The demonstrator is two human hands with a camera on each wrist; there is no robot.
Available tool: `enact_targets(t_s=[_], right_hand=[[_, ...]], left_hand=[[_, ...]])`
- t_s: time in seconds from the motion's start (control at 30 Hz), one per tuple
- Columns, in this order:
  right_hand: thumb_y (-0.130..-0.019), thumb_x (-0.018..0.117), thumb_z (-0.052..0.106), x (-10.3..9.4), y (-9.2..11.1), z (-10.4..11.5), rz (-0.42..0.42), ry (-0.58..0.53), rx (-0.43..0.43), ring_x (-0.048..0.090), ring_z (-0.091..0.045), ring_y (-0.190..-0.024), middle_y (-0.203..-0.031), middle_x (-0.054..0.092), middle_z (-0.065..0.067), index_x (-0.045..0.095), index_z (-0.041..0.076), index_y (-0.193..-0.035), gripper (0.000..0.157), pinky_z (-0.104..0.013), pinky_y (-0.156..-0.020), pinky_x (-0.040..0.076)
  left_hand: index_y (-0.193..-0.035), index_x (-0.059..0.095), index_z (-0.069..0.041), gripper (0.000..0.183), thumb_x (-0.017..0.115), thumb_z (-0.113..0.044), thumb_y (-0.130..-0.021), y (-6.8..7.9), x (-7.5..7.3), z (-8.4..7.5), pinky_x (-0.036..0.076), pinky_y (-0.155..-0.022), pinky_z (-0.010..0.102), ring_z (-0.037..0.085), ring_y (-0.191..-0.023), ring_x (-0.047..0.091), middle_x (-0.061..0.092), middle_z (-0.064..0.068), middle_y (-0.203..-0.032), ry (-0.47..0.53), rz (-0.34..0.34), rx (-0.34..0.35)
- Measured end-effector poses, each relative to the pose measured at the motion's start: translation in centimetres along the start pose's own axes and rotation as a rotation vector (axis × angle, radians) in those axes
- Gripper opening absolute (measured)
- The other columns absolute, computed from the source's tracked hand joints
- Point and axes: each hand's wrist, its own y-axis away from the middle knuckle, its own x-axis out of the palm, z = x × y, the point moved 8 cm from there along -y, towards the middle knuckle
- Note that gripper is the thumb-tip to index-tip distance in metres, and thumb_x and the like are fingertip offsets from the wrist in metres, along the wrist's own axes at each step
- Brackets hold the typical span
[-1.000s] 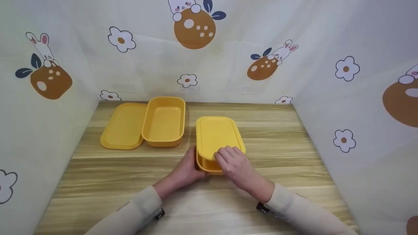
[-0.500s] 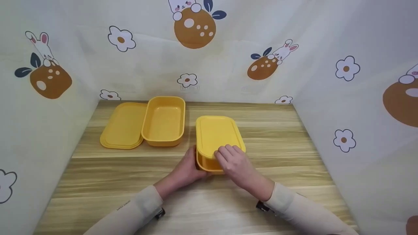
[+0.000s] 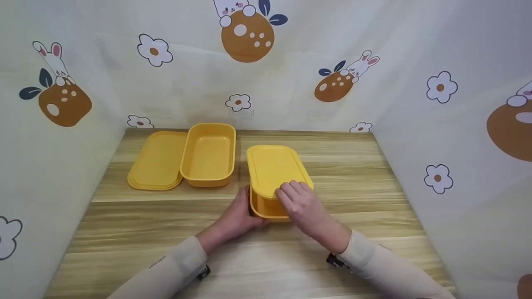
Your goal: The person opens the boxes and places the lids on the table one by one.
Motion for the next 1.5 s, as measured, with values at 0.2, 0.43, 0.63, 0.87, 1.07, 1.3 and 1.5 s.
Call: enact_targets(t_s=[0.2,0.43,0.63,0.87,1.07,1.3,1.5], right_hand=[[-0.107,0.055,-0.006,-1.0,-0.2,-1.6,-0.071,-0.013,0.038,0.06,-0.027,-0.083,-0.096,0.065,-0.009,0.071,0.0,-0.102,0.017,-0.036,-0.069,0.055],[-0.098,0.065,-0.008,-2.2,0.6,-4.9,-0.148,-0.195,0.238,0.065,-0.028,-0.089,-0.1,0.068,-0.01,0.074,0.0,-0.105,0.013,-0.039,-0.078,0.061],[-0.091,0.074,-0.016,-3.4,1.5,-7.6,-0.233,-0.284,0.429,0.067,-0.026,-0.092,-0.101,0.068,-0.011,0.075,0.0,-0.108,0.023,-0.03,-0.082,0.061],[-0.092,0.072,-0.017,-4.3,3.6,-10.8,-0.358,-0.358,0.592,0.066,-0.022,-0.088,-0.098,0.067,-0.01,0.075,0.001,-0.106,0.023,-0.018,-0.083,0.055],[-0.093,0.073,-0.019,-4.6,5.7,-13.4,-0.443,-0.434,0.773,0.063,-0.022,-0.087,-0.097,0.067,-0.014,0.075,-0.002,-0.104,0.02,-0.02,-0.079,0.052],[-0.097,0.071,-0.017,-5.7,7.4,-15.1,-0.52,-0.573,1.019,0.062,-0.024,-0.093,-0.101,0.065,-0.026,0.071,-0.014,-0.108,0.012,-0.022,-0.076,0.052],[-0.099,0.075,-0.008,-4.5,11.7,-17.8,-0.591,-0.647,1.257,0.06,-0.018,-0.091,-0.095,0.065,-0.013,0.071,-0.01,-0.112,0.014,-0.018,-0.071,0.054]], left_hand=[[-0.166,0.029,0.006,0.117,0.1,-0.025,-0.079,0.0,0.2,0.3,0.036,-0.126,0.051,0.035,-0.144,0.051,0.045,0.025,-0.162,-0.006,0.022,-0.039],[-0.165,0.029,0.009,0.116,0.1,-0.022,-0.079,0.2,0.1,0.0,0.035,-0.127,0.053,0.039,-0.147,0.048,0.043,0.029,-0.162,-0.02,0.019,-0.019],[-0.165,0.029,0.01,0.117,0.1,-0.023,-0.078,0.2,0.1,0.0,0.034,-0.127,0.054,0.041,-0.149,0.046,0.041,0.031,-0.163,-0.021,0.012,-0.026],[-0.165,0.028,0.01,0.119,0.1,-0.021,-0.077,0.1,0.1,0.1,0.034,-0.128,0.053,0.041,-0.149,0.046,0.041,0.031,-0.163,-0.026,0.016,-0.031],[-0.167,0.026,0.008,0.119,0.1,-0.022,-0.079,0.1,0.2,0.1,0.033,-0.128,0.052,0.038,-0.15,0.044,0.04,0.029,-0.164,-0.019,0.034,-0.043],[-0.166,0.028,0.007,0.115,0.1,-0.019,-0.08,0.1,0.1,0.0,0.033,-0.127,0.053,0.037,-0.15,0.044,0.042,0.028,-0.162,0.006,0.038,-0.037],[-0.166,0.028,0.007,0.115,0.1,-0.018,-0.08,0.0,0.1,0.0,0.032,-0.128,0.053,0.038,-0.151,0.043,0.042,0.028,-0.162,0.002,0.032,-0.038]])
